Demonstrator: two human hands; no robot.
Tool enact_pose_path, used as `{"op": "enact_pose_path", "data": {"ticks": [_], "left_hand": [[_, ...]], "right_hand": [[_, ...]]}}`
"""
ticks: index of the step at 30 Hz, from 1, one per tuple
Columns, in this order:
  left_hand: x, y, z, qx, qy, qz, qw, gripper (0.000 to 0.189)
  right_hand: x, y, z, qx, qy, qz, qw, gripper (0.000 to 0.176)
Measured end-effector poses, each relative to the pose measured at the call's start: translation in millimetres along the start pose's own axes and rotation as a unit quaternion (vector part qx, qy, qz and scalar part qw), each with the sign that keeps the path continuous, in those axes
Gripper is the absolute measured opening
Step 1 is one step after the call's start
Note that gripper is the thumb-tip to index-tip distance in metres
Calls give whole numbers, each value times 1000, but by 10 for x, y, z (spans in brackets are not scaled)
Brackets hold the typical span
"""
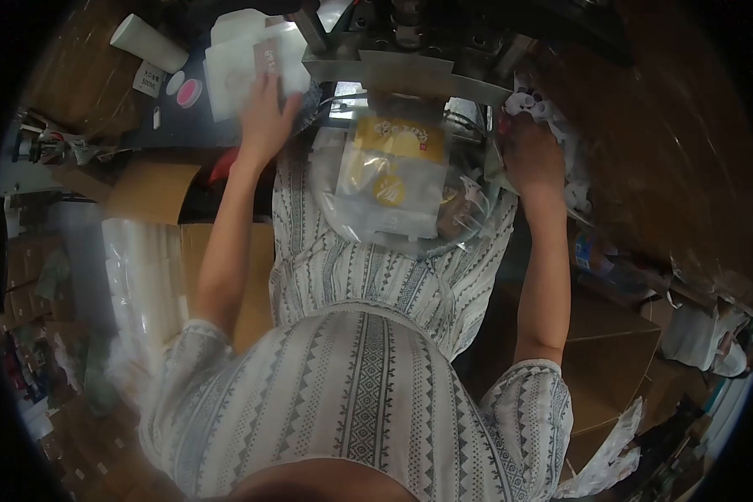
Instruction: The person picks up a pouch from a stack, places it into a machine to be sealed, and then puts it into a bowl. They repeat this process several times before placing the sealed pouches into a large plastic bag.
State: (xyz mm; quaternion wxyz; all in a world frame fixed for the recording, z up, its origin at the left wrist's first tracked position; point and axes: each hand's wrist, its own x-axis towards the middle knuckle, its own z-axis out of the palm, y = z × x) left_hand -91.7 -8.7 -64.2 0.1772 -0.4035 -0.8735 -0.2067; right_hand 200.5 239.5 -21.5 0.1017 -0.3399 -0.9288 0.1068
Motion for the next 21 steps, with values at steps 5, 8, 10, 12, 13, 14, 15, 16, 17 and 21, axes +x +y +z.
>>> {"op": "enact_pose_path", "data": {"ticks": [5, 8, 10, 12, 13, 14, 15, 16, 17, 21], "left_hand": [[-543, 94, -419, -39, -43, 106, 993, 43], [-685, 157, -597, -78, -99, -77, 989, 20], [-693, 401, -717, -123, 3, -26, 992, 5], [-666, 568, -857, -132, 10, -6, 991, 6], [-655, 628, -903, -143, 17, 15, 989, 7], [-657, 677, -922, -141, 17, 16, 990, 7], [-662, 723, -931, -164, 13, 19, 986, 8], [-658, 758, -933, -187, 9, 22, 982, 9], [-647, 785, -935, -189, 8, 23, 982, 9], [-636, 867, -906, -221, -13, 97, 970, 9]], "right_hand": [[-240, -335, -482, 177, 48, 77, 980, 26], [-217, -644, -464, 382, -19, 1, 924, 28], [-189, -1010, -426, 355, -28, -43, 934, 30], [-175, -1244, -328, 330, -41, -87, 939, 32], [-168, -1303, -231, 294, 13, -133, 947, 33], [-164, -1337, -178, 255, 68, -177, 948, 34], [-170, -1353, -176, 255, 68, -177, 948, 34], [-183, -1360, -183, 250, 74, -187, 947, 34], [-200, -1356, -193, 243, 79, -196, 947, 34], [-253, -1299, -239, 247, 42, -183, 951, 35]]}}
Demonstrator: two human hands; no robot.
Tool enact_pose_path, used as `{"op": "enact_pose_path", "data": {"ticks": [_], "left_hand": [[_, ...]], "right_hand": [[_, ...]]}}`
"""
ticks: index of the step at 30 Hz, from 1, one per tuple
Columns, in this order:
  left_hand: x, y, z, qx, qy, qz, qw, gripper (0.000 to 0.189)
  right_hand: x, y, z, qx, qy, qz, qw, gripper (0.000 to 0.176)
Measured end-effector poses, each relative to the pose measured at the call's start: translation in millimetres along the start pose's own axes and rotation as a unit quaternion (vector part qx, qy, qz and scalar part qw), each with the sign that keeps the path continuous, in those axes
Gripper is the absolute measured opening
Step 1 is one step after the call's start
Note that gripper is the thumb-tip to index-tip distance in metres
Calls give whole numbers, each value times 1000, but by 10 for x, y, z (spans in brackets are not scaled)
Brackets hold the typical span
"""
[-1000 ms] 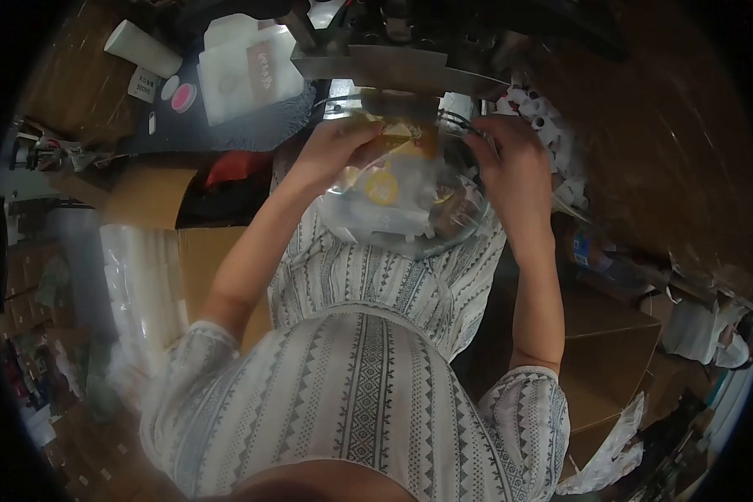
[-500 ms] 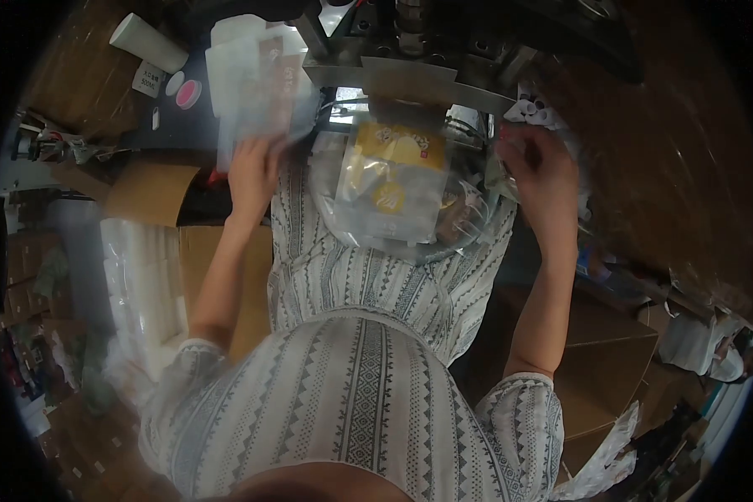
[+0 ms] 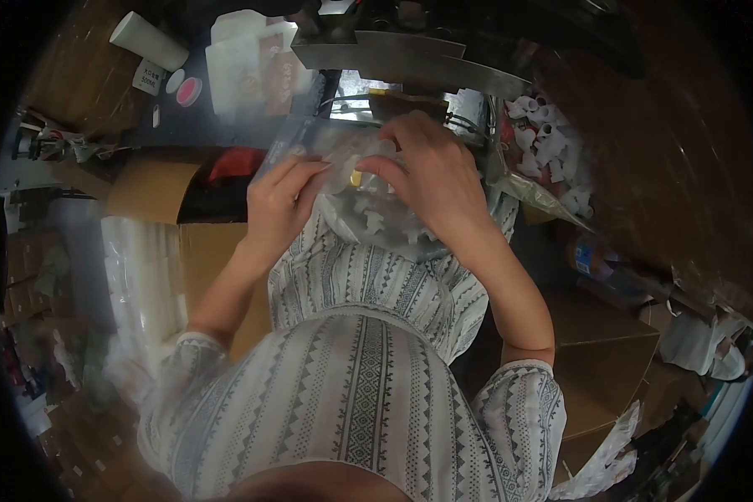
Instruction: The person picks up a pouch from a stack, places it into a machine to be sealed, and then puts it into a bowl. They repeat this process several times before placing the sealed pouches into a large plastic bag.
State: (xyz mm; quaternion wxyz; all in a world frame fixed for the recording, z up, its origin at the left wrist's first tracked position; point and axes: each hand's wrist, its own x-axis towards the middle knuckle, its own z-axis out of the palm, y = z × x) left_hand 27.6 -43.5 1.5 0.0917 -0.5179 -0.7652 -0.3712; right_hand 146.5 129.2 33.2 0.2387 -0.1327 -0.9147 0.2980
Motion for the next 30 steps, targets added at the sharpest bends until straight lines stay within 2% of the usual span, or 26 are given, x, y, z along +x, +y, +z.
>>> {"op": "enact_pose_path", "data": {"ticks": [2, 3, 4, 5, 6, 8, 9, 10, 11, 13, 14, 15, 16, 17, 18, 19, 20, 21, 22, 23, 24, 25, 26, 28, 30], "left_hand": [[-1, 24, 21, -21, -26, 18, 999, 8], [-3, 41, 23, -55, -67, -13, 996, 9], [1, 58, 39, -88, -106, -43, 989, 10], [-9, 45, 104, -90, -107, -42, 989, 10], [-25, 3, 211, -133, -115, -44, 983, 9], [54, -31, 364, -174, -122, -43, 976, 11], [120, -32, 432, -253, -155, -189, 936, 14], [192, -50, 496, -323, -183, -329, 868, 19], [275, -102, 573, -323, -182, -328, 869, 19], [411, -188, 719, -513, -152, -383, 753, 27], [463, -154, 733, -515, -153, -382, 752, 27], [527, -100, 722, -529, -134, -418, 727, 29], [565, -74, 719, -540, -115, -452, 700, 30], [551, -108, 743, -540, -116, -451, 701, 30], [485, -166, 764, -474, -141, -418, 762, 32], [459, -219, 761, -404, -165, -377, 817, 33], [482, -300, 686, -356, -134, -362, 851, 35], [488, -427, 568, -308, -102, -347, 880, 38], [508, -670, 442, -136, -21, -227, 964, 39], [492, -893, 357, 41, 58, -94, 993, 42], [371, -1006, 362, 36, 55, -92, 994, 42], [197, -1097, 399, 180, -4, -43, 983, 43], [88, -1106, 410, 321, -61, 8, 945, 46], [31, -988, 318, 296, -28, 47, 954, 43], [5, -1001, 122, 194, -77, -74, 975, 32]], "right_hand": [[-1, 31, -29, 99, -67, 53, 991, 35], [-10, 53, -39, 98, -65, 55, 991, 35], [-22, 84, -50, 137, -76, 100, 983, 31], [-36, 117, -60, 175, -88, 143, 970, 27], [-54, 156, -58, 174, -87, 144, 970, 27], [-80, 238, -68, 166, 24, 142, 976, 24], [-99, 268, -120, 166, 25, 141, 976, 24], [-125, 302, -197, 130, 46, 146, 980, 23], [-158, 335, -276, 94, 65, 152, 982, 21], [-260, 374, -439, 53, 42, 159, 985, 21], [-303, 418, -515, 12, 18, 166, 986, 22], [-329, 496, -582, 10, 17, 167, 986, 22], [-346, 590, -637, -103, 31, 195, 975, 21], [-352, 690, -675, -214, 45, 220, 951, 21], [-385, 827, -667, -213, 44, 222, 951, 21], [-405, 996, -637, -232, -10, 241, 942, 21], [-362, 1102, -643, -252, -59, 258, 931, 22], [-297, 1124, -682, -255, -53, 256, 931, 22], [-275, 1125, -708, -200, -73, 274, 938, 24], [-299, 1118, -722, -142, -95, 295, 940, 25], [-307, 1113, -728, -146, -93, 301, 938, 25], [-302, 1102, -721, -153, -89, 281, 943, 25], [-298, 1102, -723, -160, -84, 260, 948, 25], [-313, 1132, -713, -153, -69, 272, 948, 25], [-343, 1068, -699, -145, -63, 282, 946, 25]]}}
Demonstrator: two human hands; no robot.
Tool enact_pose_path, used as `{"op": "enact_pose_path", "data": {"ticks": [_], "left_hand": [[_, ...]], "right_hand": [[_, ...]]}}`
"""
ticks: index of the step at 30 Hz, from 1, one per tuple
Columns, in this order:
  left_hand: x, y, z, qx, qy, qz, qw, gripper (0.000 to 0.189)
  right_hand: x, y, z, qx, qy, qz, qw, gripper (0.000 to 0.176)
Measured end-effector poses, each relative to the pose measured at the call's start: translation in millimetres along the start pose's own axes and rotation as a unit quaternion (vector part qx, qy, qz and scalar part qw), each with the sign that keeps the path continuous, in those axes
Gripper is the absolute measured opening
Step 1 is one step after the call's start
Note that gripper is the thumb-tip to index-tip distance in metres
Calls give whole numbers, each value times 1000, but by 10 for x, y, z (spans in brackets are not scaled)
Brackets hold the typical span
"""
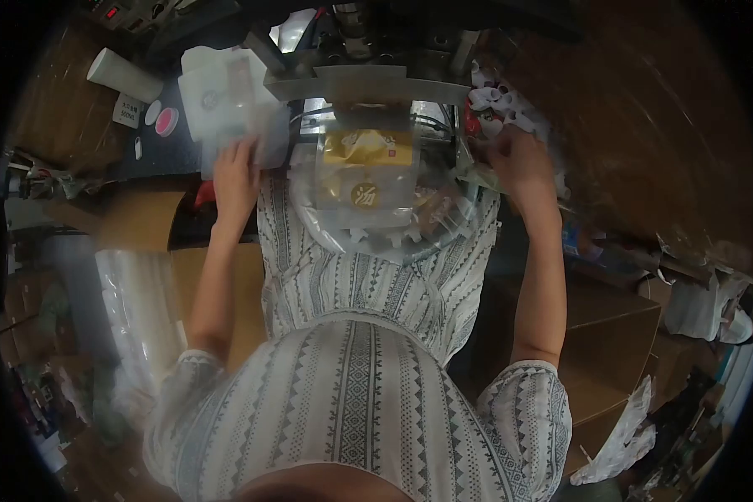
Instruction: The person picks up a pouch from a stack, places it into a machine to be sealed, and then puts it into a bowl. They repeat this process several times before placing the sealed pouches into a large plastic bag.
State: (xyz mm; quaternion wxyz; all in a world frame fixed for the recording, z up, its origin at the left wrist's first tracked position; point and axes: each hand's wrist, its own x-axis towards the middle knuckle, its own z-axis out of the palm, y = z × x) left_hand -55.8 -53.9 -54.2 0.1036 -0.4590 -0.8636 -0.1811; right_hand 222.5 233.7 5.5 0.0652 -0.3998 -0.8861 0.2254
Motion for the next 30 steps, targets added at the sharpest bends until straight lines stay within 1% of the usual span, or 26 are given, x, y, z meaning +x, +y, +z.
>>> {"op": "enact_pose_path", "data": {"ticks": [1, 2, 3, 4, 5, 6, 8, 9, 11, 12, 14, 15, 16, 17, 18, 19, 20, 22, 23, 24, 25, 26, 27, 28, 29, 30], "left_hand": [[-43, 2, -48, 2, 1, -7, 1000, 32], [-81, -6, -96, -33, 10, -45, 998, 25], [-133, -1, -168, -65, 19, -84, 994, 18], [-172, 83, -229, -59, 21, -93, 994, 18], [-177, 258, -285, -89, 50, -70, 992, 14], [-185, 417, -336, -120, 76, -45, 989, 10], [-177, 609, -438, -98, 72, -35, 992, 8], [-169, 696, -493, -105, 69, -30, 992, 8], [-167, 794, -541, -112, 65, -22, 991, 7], [-172, 824, -549, -139, 46, 6, 989, 10], [-178, 874, -507, -167, 23, 35, 985, 14], [-174, 885, -443, -214, -42, 32, 975, 16], [-148, 899, -396, -259, -105, 29, 960, 19], [-92, 941, -363, -259, -103, 30, 960, 19], [-24, 998, -325, -328, -184, -24, 926, 19], [42, 1046, -285, -393, -265, -78, 877, 19], [124, 1053, -197, -394, -263, -77, 878, 19], [301, 1028, 24, -493, -298, -198, 793, 18], [391, 1034, 75, -493, -299, -197, 793, 18], [470, 1040, 121, -590, -297, -241, 710, 19], [533, 1038, 157, -677, -289, -281, 616, 21], [557, 1023, 207, -676, -284, -287, 616, 25], [543, 1036, 179, -677, -284, -287, 615, 25], [514, 1065, 122, -672, -276, -288, 624, 27], [480, 1081, 88, -666, -268, -289, 633, 29], [445, 1042, 81, -665, -269, -290, 633, 29]], "right_hand": [[-68, -51, -47, 61, 23, 20, 998, 23], [-92, -137, -87, 123, 46, 34, 991, 21], [-105, -239, -90, 124, 39, 24, 991, 21], [-132, -364, -66, 225, 29, -36, 973, 20], [-160, -499, -17, 327, 21, -90, 941, 19], [-195, -680, 53, 332, 17, -91, 939, 19], [-236, -1046, 169, 278, 16, -235, 931, 11], [-239, -1129, 195, 278, 16, -237, 931, 11], [-244, -1217, 223, 239, 34, -297, 924, 12], [-249, -1226, 214, 238, 35, -295, 925, 12], [-282, -1225, 195, 283, -38, -262, 922, 12], [-287, -1190, 221, 283, -39, -260, 922, 12], [-269, -1131, 273, 321, -43, -229, 918, 14], [-236, -1073, 308, 357, -45, -200, 911, 16], [-205, -1020, 329, 356, -43, -202, 912, 16], [-182, -960, 343, 347, 18, -169, 922, 16], [-164, -902, 329, 337, 80, -136, 928, 16], [-181, -767, 218, 298, 93, -124, 942, 17], [-200, -701, 168, 262, 105, -108, 953, 18], [-219, -651, 139, 261, 105, -106, 954, 18], [-229, -608, 114, 210, 103, -85, 968, 19], [-226, -549, 88, 159, 101, -64, 980, 21], [-124, -393, 128, 159, 101, -64, 980, 21], [52, -165, 245, 46, 159, -102, 981, 21], [145, -8, 341, -67, 213, -137, 965, 21], [155, 56, 387, -66, 212, -136, 965, 21]]}}
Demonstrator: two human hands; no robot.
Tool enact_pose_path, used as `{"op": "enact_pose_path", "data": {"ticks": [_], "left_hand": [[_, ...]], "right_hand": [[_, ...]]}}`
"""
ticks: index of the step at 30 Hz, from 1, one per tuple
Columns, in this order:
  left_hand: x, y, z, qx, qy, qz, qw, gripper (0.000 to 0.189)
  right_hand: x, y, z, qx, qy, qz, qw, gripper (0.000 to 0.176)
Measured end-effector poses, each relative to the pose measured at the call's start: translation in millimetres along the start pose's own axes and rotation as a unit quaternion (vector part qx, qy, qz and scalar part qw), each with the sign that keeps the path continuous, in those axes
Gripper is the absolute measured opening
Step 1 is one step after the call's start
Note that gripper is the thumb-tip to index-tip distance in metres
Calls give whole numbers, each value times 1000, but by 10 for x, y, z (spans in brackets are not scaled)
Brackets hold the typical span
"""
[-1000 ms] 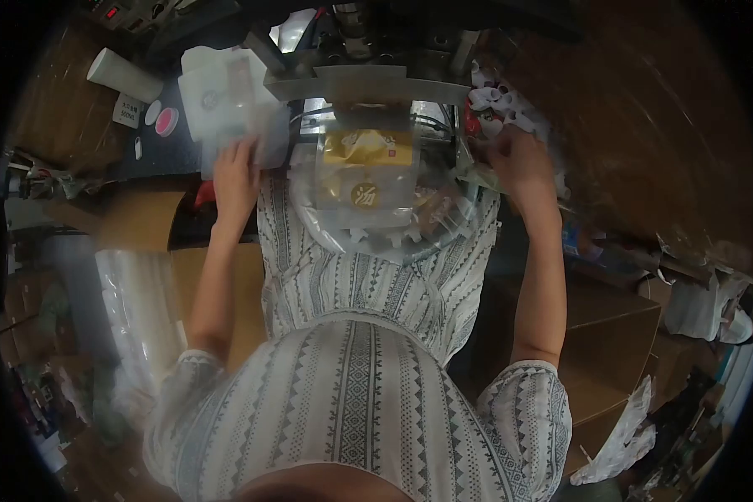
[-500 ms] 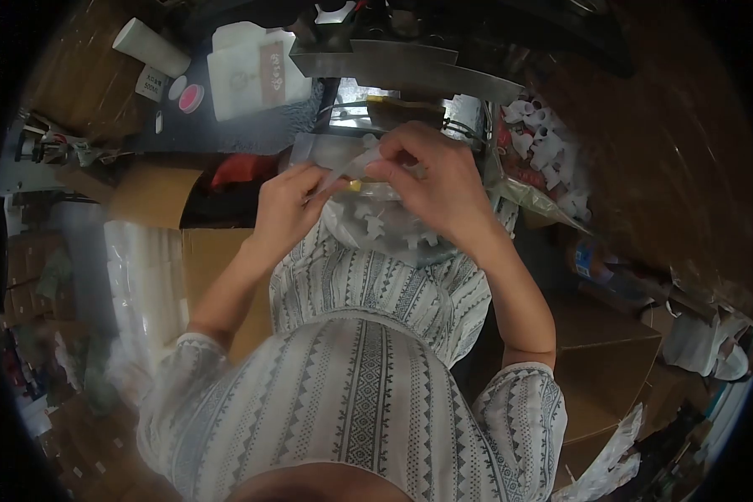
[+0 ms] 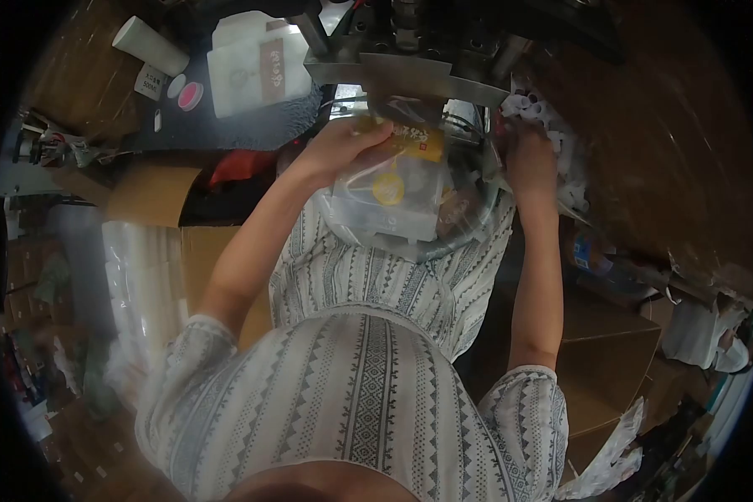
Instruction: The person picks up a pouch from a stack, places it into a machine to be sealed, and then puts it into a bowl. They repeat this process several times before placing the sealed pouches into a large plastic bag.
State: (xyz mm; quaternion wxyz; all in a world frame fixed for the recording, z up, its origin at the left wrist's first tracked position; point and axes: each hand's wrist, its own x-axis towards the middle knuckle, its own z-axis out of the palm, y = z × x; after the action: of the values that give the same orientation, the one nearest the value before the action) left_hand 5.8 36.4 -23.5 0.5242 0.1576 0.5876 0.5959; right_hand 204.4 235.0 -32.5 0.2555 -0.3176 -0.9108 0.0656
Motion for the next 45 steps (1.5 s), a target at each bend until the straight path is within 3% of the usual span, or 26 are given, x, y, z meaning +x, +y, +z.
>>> {"op": "enact_pose_path", "data": {"ticks": [2, 5, 6, 7, 8, 9, 10, 12, 13, 14, 15, 17, 18, 20, 27, 29, 30, 32, 35, 36, 38, 39, 41, 42, 44, 45], "left_hand": [[-45, 24, -195, 291, -23, 85, 953, 33], [-218, 208, -524, 268, 47, 104, 957, 34], [-245, 269, -633, 282, 119, 121, 944, 32], [-260, 321, -753, 293, 192, 138, 926, 31], [-258, 325, -911, 315, 235, 212, 895, 30], [-235, 311, -1073, 334, 278, 284, 855, 30], [-204, 312, -1205, 332, 280, 285, 855, 30], [-88, 331, -1413, 448, 362, 356, 736, 30], [20, 341, -1480, 447, 362, 357, 736, 30], [154, 362, -1544, 523, 373, 405, 651, 34], [271, 370, -1589, 590, 380, 445, 557, 40], [488, 354, -1556, 621, 397, 413, 536, 48], [589, 349, -1557, 652, 411, 381, 511, 56], [804, 195, -1676, 643, 395, 384, 532, 60], [797, 188, -1721, 648, 357, 348, 576, 65], [829, 181, -1754, 640, 357, 357, 579, 65], [831, 171, -1773, 633, 353, 365, 584, 64], [805, 184, -1752, 644, 360, 357, 573, 64], [839, 187, -1744, 647, 368, 358, 564, 64], [847, 179, -1757, 643, 370, 363, 564, 64], [845, 172, -1749, 644, 372, 361, 562, 64], [857, 177, -1745, 647, 378, 359, 556, 64], [872, 167, -1738, 645, 381, 361, 555, 64], [879, 166, -1742, 646, 386, 360, 552, 64], [894, 152, -1739, 653, 385, 360, 544, 64], [905, 156, -1739, 659, 393, 354, 534, 64]], "right_hand": [[54, 50, 62, 85, -41, -8, 995, 22], [31, 29, 27, 78, -54, 10, 995, 21], [24, -68, -55, 76, -53, 12, 996, 21], [-7, -220, -145, 73, -12, 45, 996, 20], [-57, -364, -216, 70, 29, 76, 994, 20], [-184, -431, -197, 109, 74, 32, 991, 19], [-367, -484, -121, 148, 117, -14, 982, 18], [-779, -686, 106, 183, 38, -211, 959, 26], [-928, -851, 228, 176, -29, -227, 957, 38], [-1038, -995, 379, 168, -96, -242, 951, 51], [-1143, -1062, 603, 167, -96, -245, 950, 51], [-1360, -1096, 1081, 83, -263, -126, 953, 78], [-1382, -1076, 1284, 84, -261, -131, 953, 78], [-1396, -1023, 1664, 58, -440, 17, 896, 95], [-1677, -657, 2394, 33, -425, 14, 904, 96], [-1955, -251, 3115, 352, -438, 21, 827, 95], [-1810, -320, 2944, 353, -438, 19, 826, 95], [-1341, -673, 2190, 77, -448, -38, 890, 86], [-1187, -846, 1906, 37, -492, -111, 863, 82], [-1352, -808, 2090, 34, -493, -107, 863, 82], [-1872, -672, 2632, 77, -381, -95, 916, 73], [-1798, -747, 2419, 75, -380, -90, 918, 73], [-1606, -901, 1898, 185, -545, 49, 816, 57], [-1572, -946, 1707, 186, -542, 55, 817, 57], [-1543, -961, 1303, 329, -597, -51, 730, 36], [-1461, -986, 1012, 327, -594, -47, 734, 36]]}}
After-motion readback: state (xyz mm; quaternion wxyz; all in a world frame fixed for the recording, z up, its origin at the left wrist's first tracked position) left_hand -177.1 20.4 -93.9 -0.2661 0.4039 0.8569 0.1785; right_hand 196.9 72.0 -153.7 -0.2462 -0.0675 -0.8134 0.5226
